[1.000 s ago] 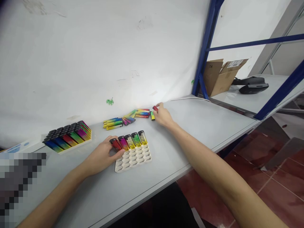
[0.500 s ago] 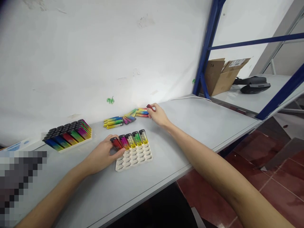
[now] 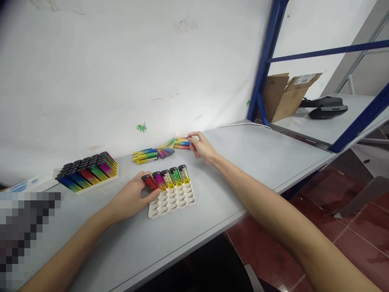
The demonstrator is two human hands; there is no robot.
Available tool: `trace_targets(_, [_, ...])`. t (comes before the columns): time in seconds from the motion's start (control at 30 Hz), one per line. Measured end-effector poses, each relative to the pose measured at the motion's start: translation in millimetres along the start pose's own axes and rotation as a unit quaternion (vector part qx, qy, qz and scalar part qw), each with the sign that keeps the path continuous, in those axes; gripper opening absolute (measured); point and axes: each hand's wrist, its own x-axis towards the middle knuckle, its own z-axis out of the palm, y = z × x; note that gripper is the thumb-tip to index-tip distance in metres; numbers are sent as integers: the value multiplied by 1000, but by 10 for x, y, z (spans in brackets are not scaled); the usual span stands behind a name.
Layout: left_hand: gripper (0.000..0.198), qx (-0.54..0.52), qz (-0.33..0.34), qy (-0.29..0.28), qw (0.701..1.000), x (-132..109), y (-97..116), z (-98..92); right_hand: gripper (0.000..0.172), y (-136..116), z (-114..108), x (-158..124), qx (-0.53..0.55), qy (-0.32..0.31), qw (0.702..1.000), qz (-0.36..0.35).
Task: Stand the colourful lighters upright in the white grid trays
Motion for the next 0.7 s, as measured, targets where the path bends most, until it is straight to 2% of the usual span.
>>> trace_targets(0.13, [32, 3, 6, 3, 1000, -5, 7, -3, 22, 30, 24, -13, -3, -10, 1000, 4])
trace_targets(0.2, [32, 3, 5, 5, 1000, -6, 13, -4, 19, 33, 39, -21, -3, -4, 1000, 7])
trace_targets(0.4, [31, -8, 3, 13, 1000, -6, 8, 12, 24, 47, 42, -11, 3, 21, 1000, -7])
trace_targets(0.7, [32, 5, 7, 7, 1000, -14, -3, 11, 27, 48, 55, 23, 1, 96, 995, -7])
